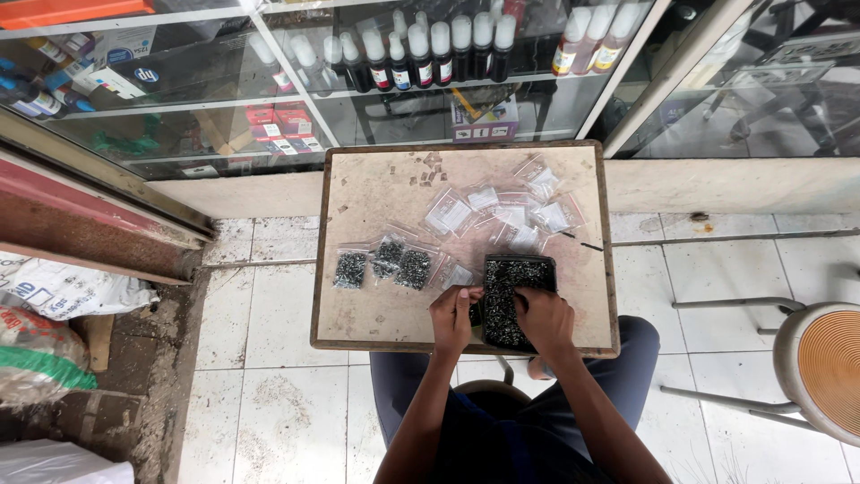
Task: The person sorts small metallic fasteners from a black tray into small plastic bags using their hands. They pick up the fasteners, place them into the bags, and arrange the filled bags on the table.
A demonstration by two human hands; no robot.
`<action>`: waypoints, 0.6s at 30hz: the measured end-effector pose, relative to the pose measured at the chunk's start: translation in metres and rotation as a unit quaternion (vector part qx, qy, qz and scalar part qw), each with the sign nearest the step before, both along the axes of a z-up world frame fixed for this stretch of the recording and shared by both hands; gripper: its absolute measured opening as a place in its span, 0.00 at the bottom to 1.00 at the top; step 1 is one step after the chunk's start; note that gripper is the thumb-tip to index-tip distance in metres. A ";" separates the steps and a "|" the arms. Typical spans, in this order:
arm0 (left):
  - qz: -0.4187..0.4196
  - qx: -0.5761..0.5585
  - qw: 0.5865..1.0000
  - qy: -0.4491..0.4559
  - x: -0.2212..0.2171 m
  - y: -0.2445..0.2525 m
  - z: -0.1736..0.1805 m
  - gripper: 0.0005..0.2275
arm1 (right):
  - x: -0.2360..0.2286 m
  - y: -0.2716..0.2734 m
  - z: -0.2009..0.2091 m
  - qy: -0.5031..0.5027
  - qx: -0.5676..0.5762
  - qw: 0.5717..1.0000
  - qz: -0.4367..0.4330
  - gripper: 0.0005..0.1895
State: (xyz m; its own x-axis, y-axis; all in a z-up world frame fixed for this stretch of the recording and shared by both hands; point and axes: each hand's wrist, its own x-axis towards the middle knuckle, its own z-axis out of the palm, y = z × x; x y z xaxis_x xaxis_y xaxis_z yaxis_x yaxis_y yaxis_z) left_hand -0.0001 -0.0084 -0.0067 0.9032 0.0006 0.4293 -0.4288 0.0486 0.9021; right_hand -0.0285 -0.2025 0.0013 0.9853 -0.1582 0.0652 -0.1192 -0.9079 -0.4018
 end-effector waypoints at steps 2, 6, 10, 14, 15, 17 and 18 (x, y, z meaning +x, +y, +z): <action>-0.001 0.002 1.000 0.005 0.000 0.000 0.001 0.17 | -0.003 -0.002 -0.006 0.005 0.003 1.000 -0.001 0.12; -0.010 0.001 1.000 0.003 0.003 0.002 0.004 0.17 | 0.002 -0.004 -0.013 0.031 0.001 1.000 -0.004 0.12; -0.011 0.016 1.000 0.009 0.006 0.006 0.003 0.16 | 0.001 -0.001 -0.008 0.029 0.012 0.999 -0.004 0.12; -0.021 0.026 0.999 0.017 0.008 0.007 0.000 0.16 | 0.002 0.000 -0.018 0.057 -0.028 0.998 -0.021 0.11; -0.020 0.032 0.999 0.018 0.009 0.006 0.000 0.16 | 0.002 0.000 -0.022 0.058 -0.034 0.997 -0.028 0.11; -0.022 0.032 0.999 0.015 0.010 0.006 -0.001 0.15 | 0.003 0.002 -0.011 0.060 -0.029 0.997 -0.033 0.10; -0.020 0.035 0.999 0.012 0.010 0.008 -0.001 0.15 | 0.002 0.005 -0.006 0.061 -0.021 0.997 -0.034 0.09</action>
State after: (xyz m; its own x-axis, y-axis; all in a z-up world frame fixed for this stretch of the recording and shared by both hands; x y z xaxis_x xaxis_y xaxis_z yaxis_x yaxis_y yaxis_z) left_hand 0.0097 -0.0006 -0.0075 0.9121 -0.0655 0.4047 -0.4055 0.0021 0.9141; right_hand -0.0261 -0.1978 -0.0047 0.9732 -0.2254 -0.0464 -0.2275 -0.9116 -0.3424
